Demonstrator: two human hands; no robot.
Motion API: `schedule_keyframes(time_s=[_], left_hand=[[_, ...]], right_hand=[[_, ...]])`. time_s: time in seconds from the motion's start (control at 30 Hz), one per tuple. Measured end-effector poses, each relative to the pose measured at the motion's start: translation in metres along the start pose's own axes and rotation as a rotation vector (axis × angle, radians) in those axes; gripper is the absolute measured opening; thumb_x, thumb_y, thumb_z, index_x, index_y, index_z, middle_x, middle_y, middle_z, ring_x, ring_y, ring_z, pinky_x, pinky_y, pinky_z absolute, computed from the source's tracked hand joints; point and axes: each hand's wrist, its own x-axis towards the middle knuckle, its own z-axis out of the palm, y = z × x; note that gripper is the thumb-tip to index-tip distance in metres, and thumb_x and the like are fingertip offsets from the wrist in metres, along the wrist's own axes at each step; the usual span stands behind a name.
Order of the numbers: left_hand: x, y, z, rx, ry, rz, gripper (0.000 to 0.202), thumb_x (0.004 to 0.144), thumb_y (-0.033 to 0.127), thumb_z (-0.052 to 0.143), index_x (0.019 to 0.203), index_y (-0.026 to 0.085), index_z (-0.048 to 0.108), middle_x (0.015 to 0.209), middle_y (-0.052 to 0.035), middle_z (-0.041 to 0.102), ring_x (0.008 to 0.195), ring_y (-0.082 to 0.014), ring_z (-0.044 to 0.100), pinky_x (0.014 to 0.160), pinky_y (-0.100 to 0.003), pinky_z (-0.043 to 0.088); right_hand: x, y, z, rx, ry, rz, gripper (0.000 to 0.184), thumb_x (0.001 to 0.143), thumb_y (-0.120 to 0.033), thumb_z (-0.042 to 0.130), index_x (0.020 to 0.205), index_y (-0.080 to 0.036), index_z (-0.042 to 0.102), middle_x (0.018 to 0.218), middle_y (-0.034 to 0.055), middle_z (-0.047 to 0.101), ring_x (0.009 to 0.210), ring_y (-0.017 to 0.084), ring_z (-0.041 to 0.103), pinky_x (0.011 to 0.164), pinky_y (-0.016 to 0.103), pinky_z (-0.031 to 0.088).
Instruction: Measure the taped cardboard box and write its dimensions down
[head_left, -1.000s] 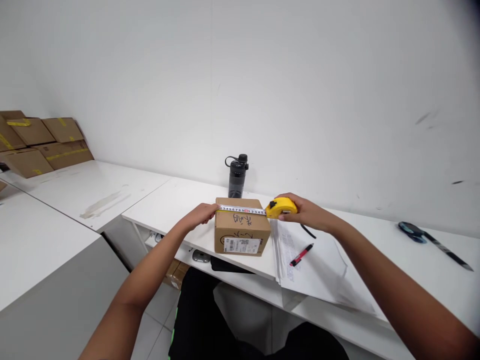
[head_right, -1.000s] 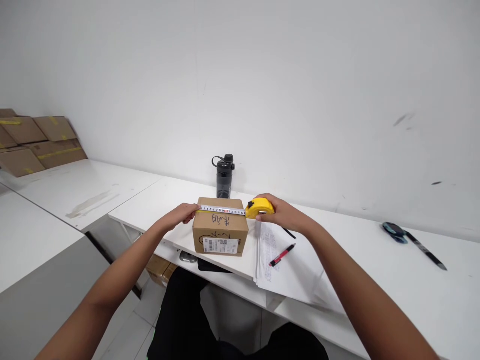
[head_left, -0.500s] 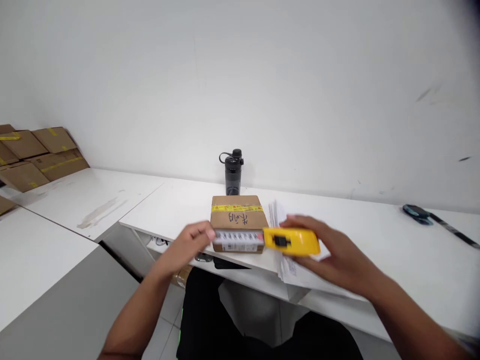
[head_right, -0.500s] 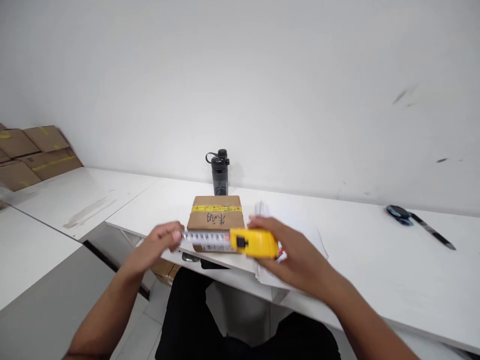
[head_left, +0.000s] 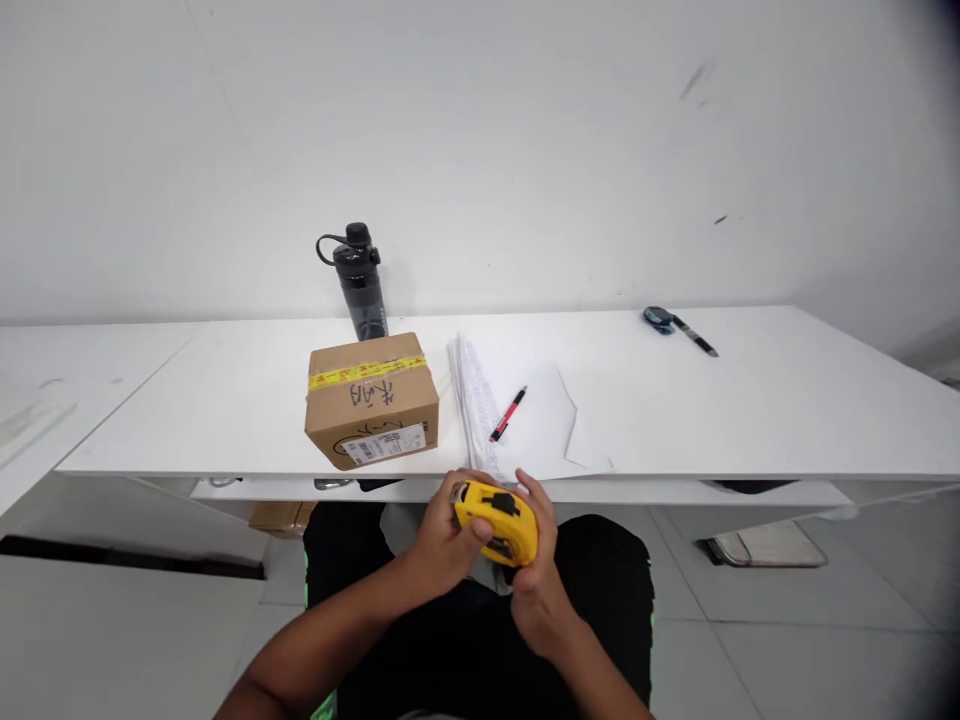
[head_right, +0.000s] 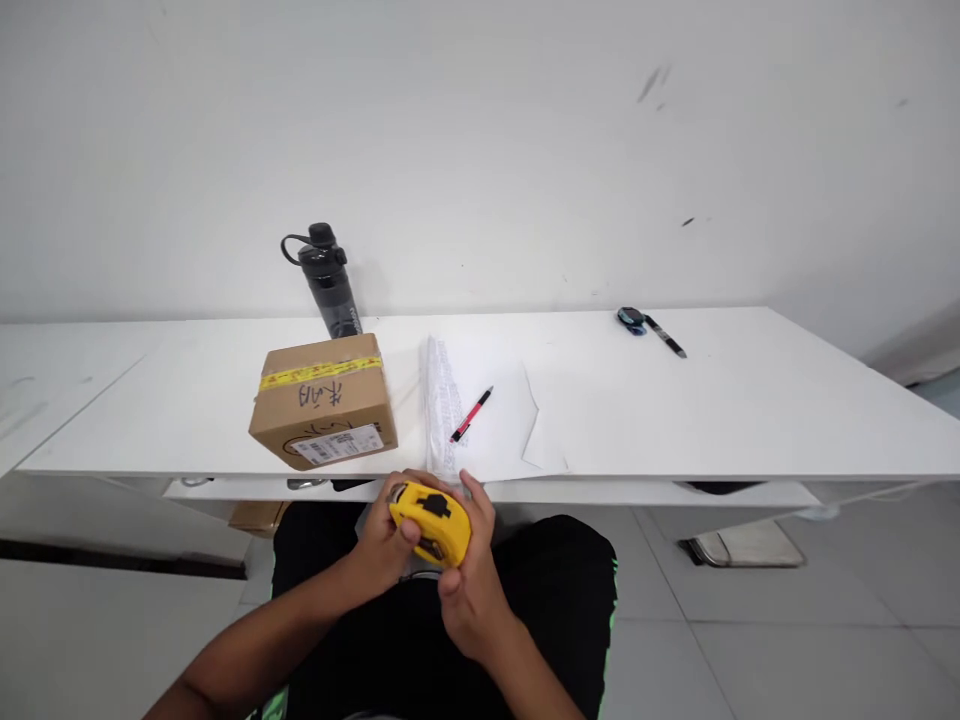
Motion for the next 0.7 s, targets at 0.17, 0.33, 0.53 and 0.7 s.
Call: schedule_keyframes(time_s=[0.17, 0.33, 0.53, 0.7], left_hand=[[0.034, -0.01, -0.01, 0.234, -0.135, 0.064, 0.055, 0.08, 0.065, 0.059, 0.113, 0.021, 0.057, 0.12, -0.0138, 0.063, 0.125, -0.0302, 0.053, 0.105, -0.046, 0.041], [0.053, -0.021, -0.027, 0.717, -0.434, 0.118, 0.062, 0.074, 0.064, 0.065, 0.122, 0.025, 0.057, 0.132, -0.0093, 0.062, 0.134, -0.0287, 0.047, 0.121, -0.053, 0.008], [0.047, -0.033, -0.035, 0.833, -0.374, 0.093, 0.066, 0.073, 0.066, 0.065, 0.124, 0.024, 0.058, 0.124, -0.0072, 0.068, 0.129, -0.0259, 0.053, 0.122, -0.047, 0.012], [0.042, -0.038, -0.036, 0.8, -0.344, 0.049, 0.065, 0.07, 0.066, 0.068, 0.12, 0.026, 0.06, 0.125, -0.0061, 0.067, 0.126, -0.0253, 0.056, 0.117, -0.043, 0.022]], right_hand=[[0.105, 0.05, -0.045, -0.731, -0.318, -0.014, 0.046, 0.101, -0.036, 0.029, 0.141, -0.018, 0.045, 0.101, 0.0141, 0.066, 0.09, 0.028, 0.064, 0.08, 0.045, 0.048], [0.185, 0.102, -0.051, -1.14, -0.792, -0.212, 0.052, 0.088, -0.002, 0.04, 0.135, -0.02, 0.053, 0.097, 0.0135, 0.068, 0.075, 0.024, 0.065, 0.065, 0.033, 0.04], [0.179, 0.092, -0.045, -0.716, -0.495, -0.091, 0.029, 0.093, -0.02, 0.042, 0.114, -0.017, 0.061, 0.093, 0.01, 0.07, 0.076, 0.023, 0.064, 0.069, 0.033, 0.044], [0.143, 0.074, -0.032, -0.074, -0.562, 0.299, 0.043, 0.095, -0.053, 0.038, 0.085, -0.021, 0.065, 0.068, 0.0009, 0.06, 0.066, 0.018, 0.056, 0.062, 0.03, 0.044]])
